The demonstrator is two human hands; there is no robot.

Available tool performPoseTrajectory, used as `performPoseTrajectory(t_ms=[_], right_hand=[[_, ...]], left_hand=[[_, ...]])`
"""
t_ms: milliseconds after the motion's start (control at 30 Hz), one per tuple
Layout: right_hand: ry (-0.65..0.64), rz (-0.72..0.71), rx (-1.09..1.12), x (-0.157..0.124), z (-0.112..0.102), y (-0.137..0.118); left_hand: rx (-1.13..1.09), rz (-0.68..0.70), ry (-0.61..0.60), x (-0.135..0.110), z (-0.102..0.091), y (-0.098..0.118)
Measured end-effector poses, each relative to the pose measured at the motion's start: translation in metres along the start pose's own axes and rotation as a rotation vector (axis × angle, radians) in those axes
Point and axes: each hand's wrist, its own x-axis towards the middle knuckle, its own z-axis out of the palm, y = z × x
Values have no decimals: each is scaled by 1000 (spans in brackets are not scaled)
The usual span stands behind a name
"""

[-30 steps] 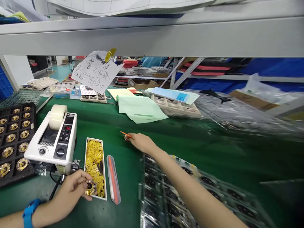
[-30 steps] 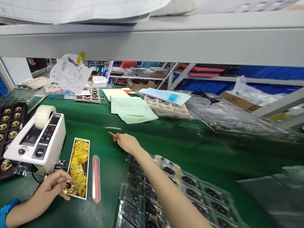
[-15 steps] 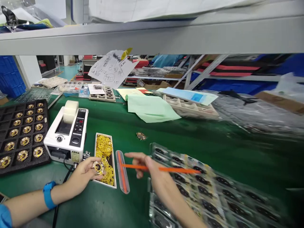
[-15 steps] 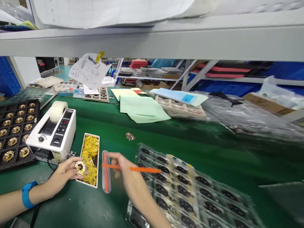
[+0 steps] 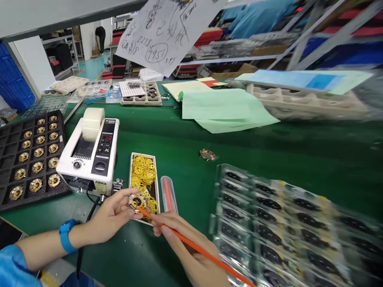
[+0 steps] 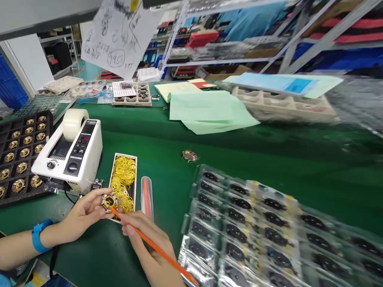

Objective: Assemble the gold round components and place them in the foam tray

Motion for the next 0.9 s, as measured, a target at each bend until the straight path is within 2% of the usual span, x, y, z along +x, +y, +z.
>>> performPoseTrajectory(t_ms=[133, 233, 300, 467, 600, 700, 833, 900], right_hand=[[42, 154, 128, -7, 4, 9], [27, 129, 162, -7, 3, 8], [-41, 11, 93, -4, 1, 5], [-190, -412, -234, -7, -4, 14], [-224, -564, -442, -16, -7, 22], [-167, -546, -470, -18, -11, 15], [-62, -380, -501, -16, -13, 1], [-29, -357, -520, -14, -9, -2]], left_hand=[[-49, -42, -25, -1, -2, 3], [-90, -82, -46, -1, -2, 7], [-107, -102, -47, -2, -2, 9], [-104, -147, 8, -2, -2, 13], [-94, -180, 45, -1, -2, 11], [-57, -179, 28, -1, -1, 8], [-17, -148, -9, -4, 3, 6], [-7, -128, -22, -6, 5, 5]])
